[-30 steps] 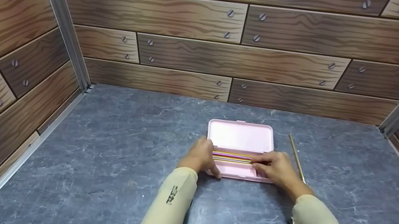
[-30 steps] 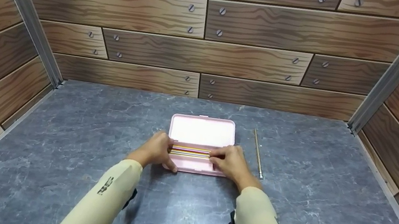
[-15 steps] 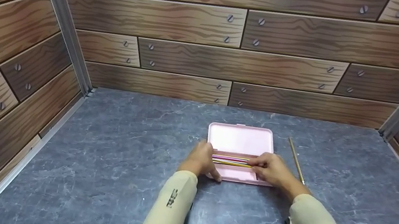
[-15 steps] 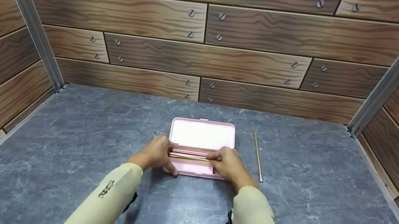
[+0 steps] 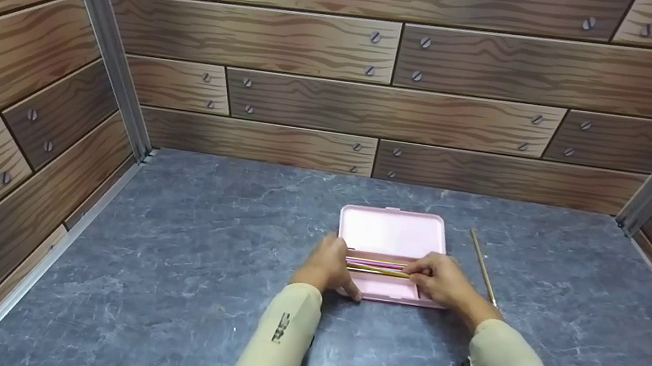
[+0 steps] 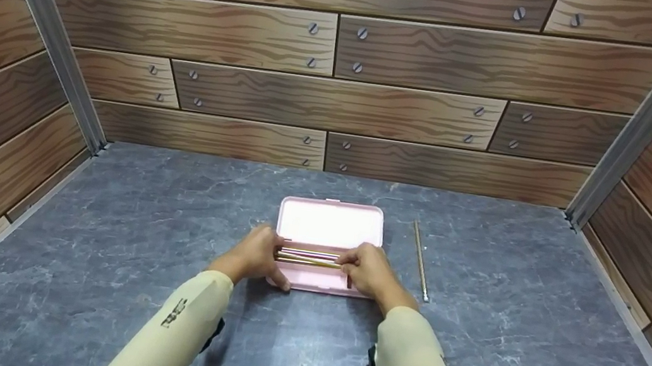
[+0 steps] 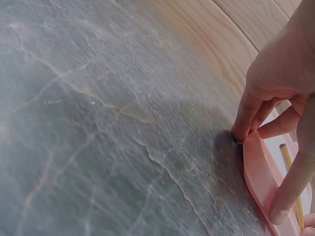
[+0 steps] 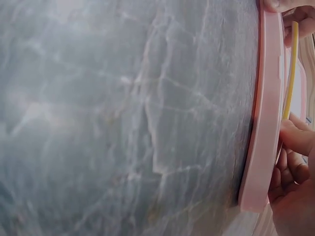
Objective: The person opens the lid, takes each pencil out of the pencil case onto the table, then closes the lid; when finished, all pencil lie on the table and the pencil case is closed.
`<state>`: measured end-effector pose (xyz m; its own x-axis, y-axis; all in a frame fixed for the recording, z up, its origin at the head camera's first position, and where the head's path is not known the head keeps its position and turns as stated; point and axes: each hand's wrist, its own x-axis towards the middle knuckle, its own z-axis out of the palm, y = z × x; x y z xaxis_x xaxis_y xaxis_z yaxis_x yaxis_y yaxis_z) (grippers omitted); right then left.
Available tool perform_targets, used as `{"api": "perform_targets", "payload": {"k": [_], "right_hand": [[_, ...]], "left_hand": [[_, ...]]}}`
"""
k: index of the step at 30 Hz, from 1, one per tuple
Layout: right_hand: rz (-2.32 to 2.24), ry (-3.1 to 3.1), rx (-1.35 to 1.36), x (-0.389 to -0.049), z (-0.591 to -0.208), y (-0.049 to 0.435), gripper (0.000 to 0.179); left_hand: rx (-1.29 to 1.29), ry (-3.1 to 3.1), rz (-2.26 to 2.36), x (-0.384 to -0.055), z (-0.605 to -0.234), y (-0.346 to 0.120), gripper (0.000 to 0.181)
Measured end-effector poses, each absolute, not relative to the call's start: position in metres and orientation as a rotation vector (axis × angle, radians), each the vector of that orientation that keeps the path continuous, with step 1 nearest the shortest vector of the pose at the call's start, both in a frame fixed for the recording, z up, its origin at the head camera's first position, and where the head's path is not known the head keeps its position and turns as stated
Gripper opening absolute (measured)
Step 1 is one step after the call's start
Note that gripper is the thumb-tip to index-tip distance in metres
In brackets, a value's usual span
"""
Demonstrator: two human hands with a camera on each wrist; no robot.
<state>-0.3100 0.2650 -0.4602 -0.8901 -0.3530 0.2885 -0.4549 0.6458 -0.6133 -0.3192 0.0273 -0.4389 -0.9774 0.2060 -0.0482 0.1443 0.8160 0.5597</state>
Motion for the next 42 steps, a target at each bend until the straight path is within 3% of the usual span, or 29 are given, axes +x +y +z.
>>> {"api": "perform_targets", "payload": {"k": [16, 31, 42], "right_hand": [[1.262, -2.648, 0.524, -0.31, -0.446, 0.276, 0.014], [1.485, -2.539, 0.011, -0.305, -0.445, 0.32, 0.032], [1.519, -2.453, -0.275, -0.3, -0.447, 0.35, 0.036]], "left_hand": [[0.25, 2.868, 0.871, -0.319, -0.442, 0.025, 0.072], [0.186, 2.833, 0.901, -0.317, -0.437, 0.026, 0.073], [0.246, 2.857, 0.901, -0.316, -0.436, 0.028, 0.072]]}}
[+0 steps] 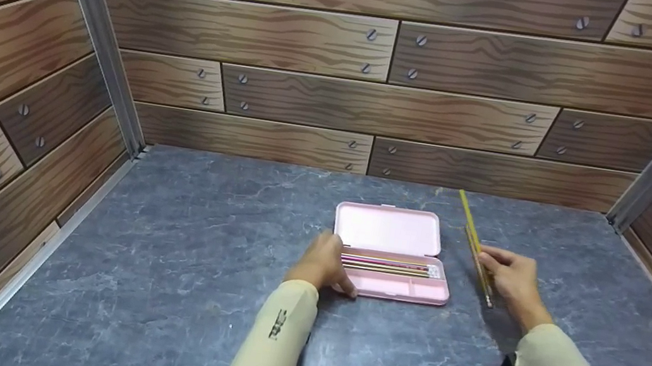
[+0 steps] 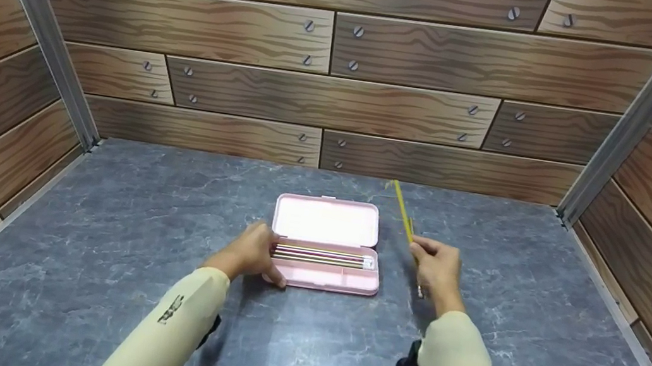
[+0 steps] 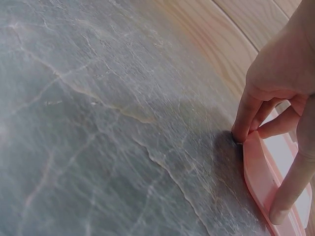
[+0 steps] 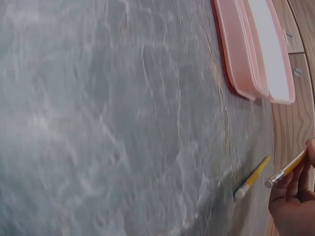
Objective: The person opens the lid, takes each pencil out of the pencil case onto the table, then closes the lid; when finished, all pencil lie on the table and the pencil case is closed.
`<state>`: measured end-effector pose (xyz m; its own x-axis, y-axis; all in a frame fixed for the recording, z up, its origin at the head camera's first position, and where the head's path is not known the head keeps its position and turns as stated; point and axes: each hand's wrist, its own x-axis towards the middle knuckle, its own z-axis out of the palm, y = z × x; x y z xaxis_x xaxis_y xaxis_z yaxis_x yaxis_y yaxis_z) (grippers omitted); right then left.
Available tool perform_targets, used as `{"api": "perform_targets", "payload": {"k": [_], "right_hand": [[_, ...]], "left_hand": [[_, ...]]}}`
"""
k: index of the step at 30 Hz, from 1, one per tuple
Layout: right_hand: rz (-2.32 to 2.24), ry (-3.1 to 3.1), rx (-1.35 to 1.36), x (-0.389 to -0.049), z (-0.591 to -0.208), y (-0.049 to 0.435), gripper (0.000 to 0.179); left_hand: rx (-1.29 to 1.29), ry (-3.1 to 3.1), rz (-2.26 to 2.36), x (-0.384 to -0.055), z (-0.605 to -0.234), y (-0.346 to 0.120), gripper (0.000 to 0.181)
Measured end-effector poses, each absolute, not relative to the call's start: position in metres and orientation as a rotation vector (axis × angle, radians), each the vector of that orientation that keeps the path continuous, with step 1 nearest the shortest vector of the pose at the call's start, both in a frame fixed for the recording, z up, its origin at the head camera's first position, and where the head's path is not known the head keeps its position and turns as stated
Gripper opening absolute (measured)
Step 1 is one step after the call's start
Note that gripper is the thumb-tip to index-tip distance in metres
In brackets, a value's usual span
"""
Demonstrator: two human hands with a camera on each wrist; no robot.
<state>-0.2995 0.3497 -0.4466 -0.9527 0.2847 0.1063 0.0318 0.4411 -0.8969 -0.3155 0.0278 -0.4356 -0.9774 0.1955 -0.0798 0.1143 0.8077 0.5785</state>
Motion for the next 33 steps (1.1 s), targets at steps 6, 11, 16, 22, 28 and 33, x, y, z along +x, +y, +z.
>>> {"api": "perform_targets", "payload": {"k": [6, 11, 16, 22, 28, 33], "right_hand": [[1.46, -2.485, -0.468, -0.297, -0.45, 0.365, 0.037], [1.368, -2.524, -0.593, -0.295, -0.456, 0.375, 0.035], [1.236, -2.574, -0.634, -0.295, -0.46, 0.377, 0.032], [1.129, -2.643, -0.628, -0.297, -0.459, 0.371, 0.031], [0.997, -2.707, -0.67, -0.298, -0.463, 0.365, 0.031], [0.95, -2.717, -0.667, -0.3, -0.467, 0.361, 0.032]], "left_hand": [[0.247, 2.866, 0.897, -0.317, -0.436, 0.027, 0.066], [0.262, 2.866, 0.91, -0.318, -0.439, 0.027, 0.066], [0.275, 2.878, 0.89, -0.32, -0.441, 0.027, 0.071], [0.276, 2.88, 0.901, -0.318, -0.438, 0.025, 0.072], [0.255, 2.865, 0.905, -0.317, -0.437, 0.025, 0.072], [0.259, 2.877, 0.898, -0.318, -0.438, 0.025, 0.074]]}}
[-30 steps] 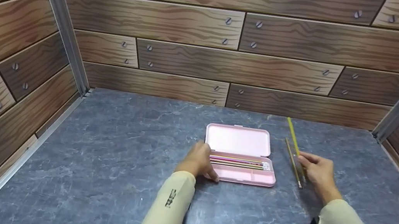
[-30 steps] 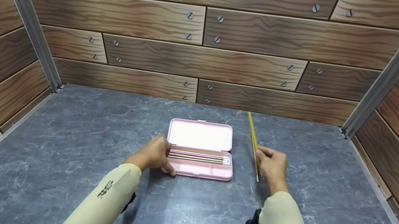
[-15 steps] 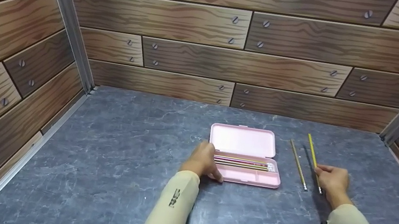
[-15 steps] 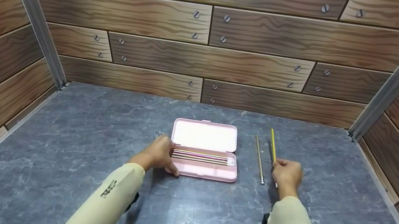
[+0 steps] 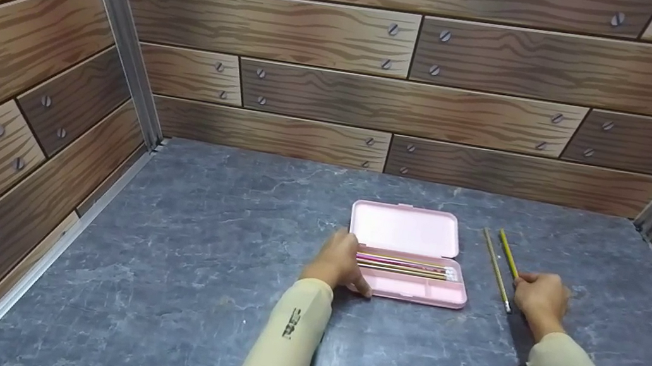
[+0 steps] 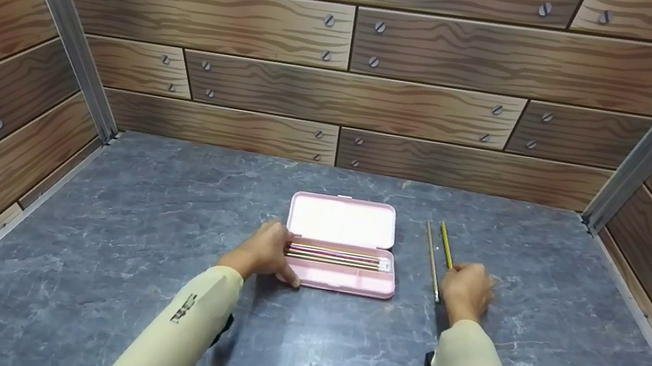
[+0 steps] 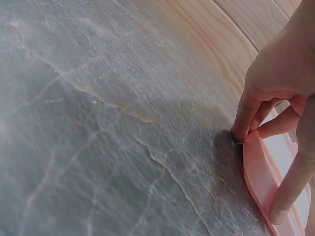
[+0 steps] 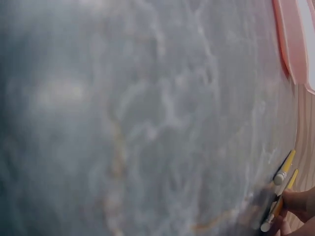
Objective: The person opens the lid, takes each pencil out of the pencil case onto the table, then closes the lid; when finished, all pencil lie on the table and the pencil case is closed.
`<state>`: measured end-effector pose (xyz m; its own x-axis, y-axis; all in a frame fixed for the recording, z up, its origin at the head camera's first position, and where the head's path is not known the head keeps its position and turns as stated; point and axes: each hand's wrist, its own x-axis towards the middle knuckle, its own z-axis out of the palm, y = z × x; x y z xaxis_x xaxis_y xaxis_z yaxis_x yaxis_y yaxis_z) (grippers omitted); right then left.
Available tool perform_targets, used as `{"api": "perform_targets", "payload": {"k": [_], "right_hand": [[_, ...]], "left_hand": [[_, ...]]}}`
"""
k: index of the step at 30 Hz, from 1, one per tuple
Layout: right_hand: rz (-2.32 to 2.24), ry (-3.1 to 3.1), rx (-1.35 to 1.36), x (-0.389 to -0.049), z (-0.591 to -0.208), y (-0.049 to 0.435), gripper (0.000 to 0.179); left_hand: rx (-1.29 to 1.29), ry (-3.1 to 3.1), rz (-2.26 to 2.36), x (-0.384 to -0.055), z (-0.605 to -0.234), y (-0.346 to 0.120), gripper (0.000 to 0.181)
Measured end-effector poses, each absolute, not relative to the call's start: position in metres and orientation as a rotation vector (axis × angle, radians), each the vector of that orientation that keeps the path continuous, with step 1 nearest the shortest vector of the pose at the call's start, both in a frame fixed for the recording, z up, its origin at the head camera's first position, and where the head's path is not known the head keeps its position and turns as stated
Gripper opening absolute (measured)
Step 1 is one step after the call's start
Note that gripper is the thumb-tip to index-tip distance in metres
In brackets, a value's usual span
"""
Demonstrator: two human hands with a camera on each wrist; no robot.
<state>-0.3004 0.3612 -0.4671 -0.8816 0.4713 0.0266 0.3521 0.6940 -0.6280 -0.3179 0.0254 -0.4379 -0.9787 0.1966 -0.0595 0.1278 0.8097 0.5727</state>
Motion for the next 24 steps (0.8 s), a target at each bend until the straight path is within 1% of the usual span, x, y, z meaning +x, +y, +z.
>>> {"api": "perform_targets", "payload": {"k": [4, 24], "right_hand": [[0.942, -2.718, -0.667, -0.2995, -0.4676, 0.3593, 0.032], [0.939, -2.724, -0.703, -0.3031, -0.4678, 0.3588, 0.032]], "left_hand": [[0.25, 2.867, 0.896, -0.3187, -0.4385, 0.0264, 0.076], [0.216, 2.856, 0.884, -0.3181, -0.4375, 0.0258, 0.074]]}}
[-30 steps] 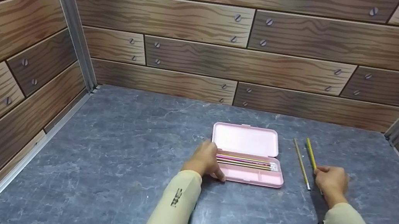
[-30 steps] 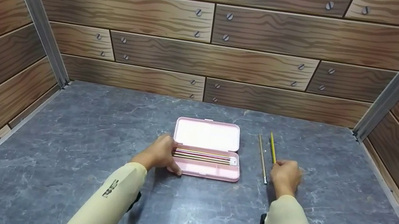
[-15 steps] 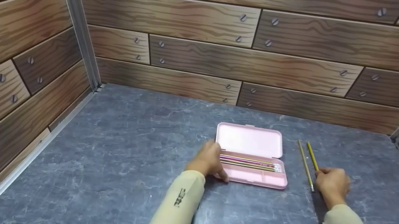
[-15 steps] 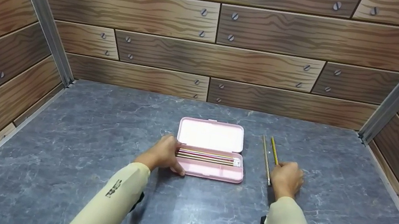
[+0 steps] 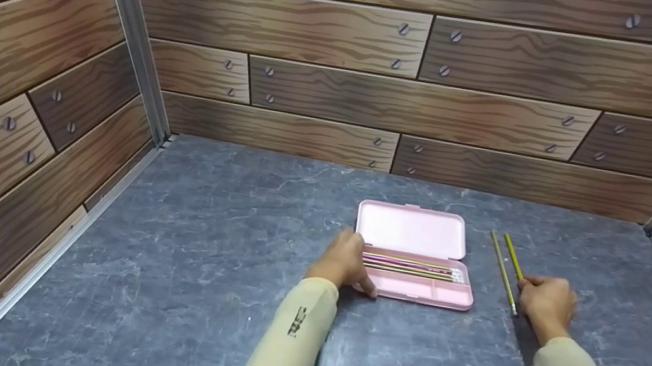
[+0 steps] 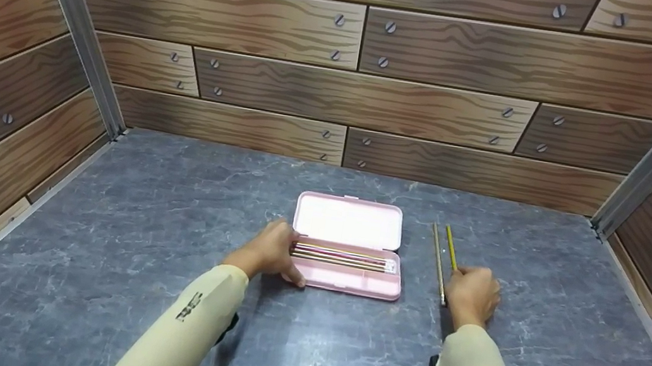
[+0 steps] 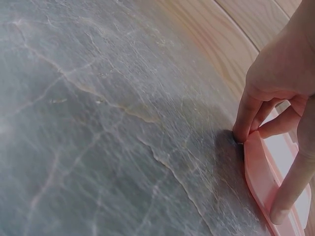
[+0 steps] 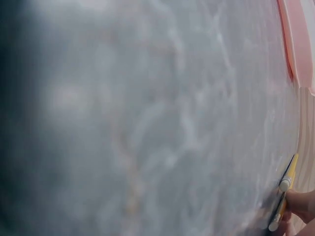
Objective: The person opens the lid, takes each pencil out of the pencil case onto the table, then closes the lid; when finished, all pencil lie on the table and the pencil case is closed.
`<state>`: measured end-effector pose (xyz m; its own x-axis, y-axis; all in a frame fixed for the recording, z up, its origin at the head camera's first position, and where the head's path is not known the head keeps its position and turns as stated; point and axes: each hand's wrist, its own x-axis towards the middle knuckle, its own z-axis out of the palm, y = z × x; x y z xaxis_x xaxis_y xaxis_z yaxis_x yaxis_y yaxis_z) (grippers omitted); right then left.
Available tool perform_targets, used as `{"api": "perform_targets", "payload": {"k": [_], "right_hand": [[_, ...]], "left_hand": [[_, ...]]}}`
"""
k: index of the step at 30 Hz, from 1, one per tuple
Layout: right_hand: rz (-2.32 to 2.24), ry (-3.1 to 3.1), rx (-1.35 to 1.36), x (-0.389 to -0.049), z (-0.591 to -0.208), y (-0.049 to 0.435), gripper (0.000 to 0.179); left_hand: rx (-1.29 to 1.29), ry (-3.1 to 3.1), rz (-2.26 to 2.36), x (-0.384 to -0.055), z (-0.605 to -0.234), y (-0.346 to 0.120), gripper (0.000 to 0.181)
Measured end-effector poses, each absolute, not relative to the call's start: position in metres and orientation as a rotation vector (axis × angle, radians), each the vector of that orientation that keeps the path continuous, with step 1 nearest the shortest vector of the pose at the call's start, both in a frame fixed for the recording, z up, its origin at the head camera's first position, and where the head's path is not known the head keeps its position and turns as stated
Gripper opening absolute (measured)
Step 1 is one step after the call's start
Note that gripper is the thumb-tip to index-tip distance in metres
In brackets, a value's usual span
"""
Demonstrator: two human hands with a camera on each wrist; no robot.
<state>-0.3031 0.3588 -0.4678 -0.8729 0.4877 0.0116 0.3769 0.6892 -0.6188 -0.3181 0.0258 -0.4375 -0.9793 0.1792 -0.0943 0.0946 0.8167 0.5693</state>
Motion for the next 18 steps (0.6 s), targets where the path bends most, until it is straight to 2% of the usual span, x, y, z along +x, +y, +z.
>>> {"api": "perform_targets", "payload": {"k": [10, 18], "right_hand": [[1.002, -2.688, -0.66, -0.298, -0.455, 0.359, 0.037], [1.072, -2.69, -0.461, -0.305, -0.441, 0.343, 0.041]], "left_hand": [[0.233, 2.865, 0.877, -0.317, -0.438, 0.026, 0.08], [0.255, 2.873, 0.849, -0.317, -0.437, 0.026, 0.071]]}}
